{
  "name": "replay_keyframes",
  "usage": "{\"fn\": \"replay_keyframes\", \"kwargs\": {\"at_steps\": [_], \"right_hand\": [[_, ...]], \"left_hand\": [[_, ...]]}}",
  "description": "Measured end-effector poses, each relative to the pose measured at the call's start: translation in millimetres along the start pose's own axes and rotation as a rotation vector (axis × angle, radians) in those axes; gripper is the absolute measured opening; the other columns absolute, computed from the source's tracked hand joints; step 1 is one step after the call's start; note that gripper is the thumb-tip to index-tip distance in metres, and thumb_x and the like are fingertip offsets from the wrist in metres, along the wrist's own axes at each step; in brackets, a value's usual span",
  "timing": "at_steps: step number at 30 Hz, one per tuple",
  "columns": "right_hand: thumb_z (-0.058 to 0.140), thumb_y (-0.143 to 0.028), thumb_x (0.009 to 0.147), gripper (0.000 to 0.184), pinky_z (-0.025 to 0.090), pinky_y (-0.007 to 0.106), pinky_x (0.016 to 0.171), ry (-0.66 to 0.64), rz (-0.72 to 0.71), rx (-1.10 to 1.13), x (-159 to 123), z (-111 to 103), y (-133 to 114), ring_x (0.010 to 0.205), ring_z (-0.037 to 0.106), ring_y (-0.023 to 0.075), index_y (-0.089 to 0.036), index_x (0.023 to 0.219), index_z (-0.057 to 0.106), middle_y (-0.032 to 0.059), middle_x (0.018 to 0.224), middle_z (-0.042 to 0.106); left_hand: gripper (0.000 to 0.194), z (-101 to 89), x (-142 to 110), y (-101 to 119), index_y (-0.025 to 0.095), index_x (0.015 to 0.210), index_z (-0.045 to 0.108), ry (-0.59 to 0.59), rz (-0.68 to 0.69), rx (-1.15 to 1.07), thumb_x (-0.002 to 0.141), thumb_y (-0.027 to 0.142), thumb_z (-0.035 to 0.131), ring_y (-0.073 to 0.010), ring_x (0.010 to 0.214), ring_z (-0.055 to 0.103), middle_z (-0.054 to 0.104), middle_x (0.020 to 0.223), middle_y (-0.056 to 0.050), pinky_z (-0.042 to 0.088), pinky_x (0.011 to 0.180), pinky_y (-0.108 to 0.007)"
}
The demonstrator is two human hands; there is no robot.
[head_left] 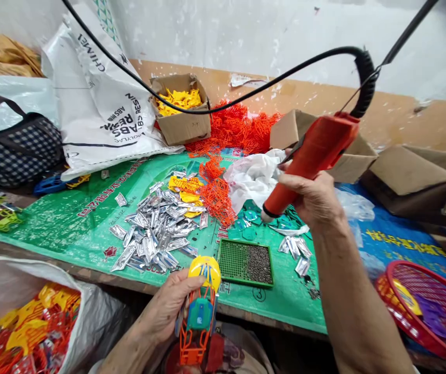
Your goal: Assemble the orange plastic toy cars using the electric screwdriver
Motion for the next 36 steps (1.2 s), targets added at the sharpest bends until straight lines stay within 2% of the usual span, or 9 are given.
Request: {"fn": "replay_keyframes", "kwargs": {"at_steps": [4,8,11,20,29,36], "right_hand": [[0.086,-0.020,0.046,0.049,0.052,0.033,0.066,-0.079,0.146,0.089,-33,27,5,0.073,0.063,0.0174,-0.023,0.092,0.068,-0.0027,0.078,0.068],[0.083,-0.022,0.054,0.027,0.051,0.032,0.062,-0.079,0.191,0.063,-66,45,29,0.063,0.060,0.0151,-0.019,0.076,0.067,-0.0022,0.069,0.068],[0.081,-0.023,0.056,0.019,0.047,0.029,0.055,-0.051,0.194,0.056,-78,51,45,0.055,0.054,0.0124,-0.017,0.064,0.064,-0.0023,0.061,0.063],[0.077,-0.024,0.055,0.015,0.044,0.028,0.050,0.060,0.152,0.093,-84,52,59,0.051,0.050,0.0121,-0.017,0.060,0.065,-0.0024,0.057,0.060],[0.076,-0.023,0.055,0.013,0.045,0.029,0.051,0.073,0.153,0.097,-86,53,67,0.052,0.051,0.0134,-0.018,0.062,0.065,-0.0022,0.057,0.061],[0.078,-0.023,0.055,0.015,0.047,0.029,0.053,0.087,0.140,0.065,-88,51,72,0.052,0.053,0.0133,-0.018,0.065,0.067,-0.0023,0.059,0.062]], "left_hand": [[0.031,1.5,1,-7,0.010,0.080,0.074,0.027,0.002,-0.028,0.063,0.031,0.088,-0.0112,0.049,0.060,0.071,0.064,-0.006,0.049,0.048,-0.019],[0.036,5.1,0,-13,0.010,0.083,0.075,0.012,-0.009,0.000,0.063,0.038,0.088,-0.0062,0.040,0.050,0.067,0.058,-0.002,0.043,0.040,-0.016],[0.037,6.8,-3,-16,0.010,0.084,0.076,-0.012,-0.011,-0.012,0.061,0.037,0.089,-0.0068,0.044,0.053,0.069,0.063,-0.004,0.046,0.044,-0.016],[0.036,5.4,1,-18,0.011,0.084,0.076,-0.005,-0.012,-0.060,0.061,0.034,0.090,-0.0099,0.050,0.059,0.071,0.067,-0.005,0.048,0.047,-0.018],[0.036,5.5,1,-19,0.010,0.086,0.078,0.000,-0.035,-0.101,0.060,0.032,0.091,-0.0118,0.055,0.063,0.074,0.072,-0.008,0.050,0.052,-0.019],[0.033,2.4,2,-22,0.011,0.084,0.077,-0.008,-0.039,-0.100,0.063,0.033,0.089,-0.0123,0.052,0.063,0.074,0.071,-0.008,0.050,0.050,-0.020]]}}
Point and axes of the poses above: each hand's wrist, its own x-axis towards the middle knuckle, its own z-axis out of the palm, y = z × x, the point moved 5 cm from there along x, towards the middle knuckle
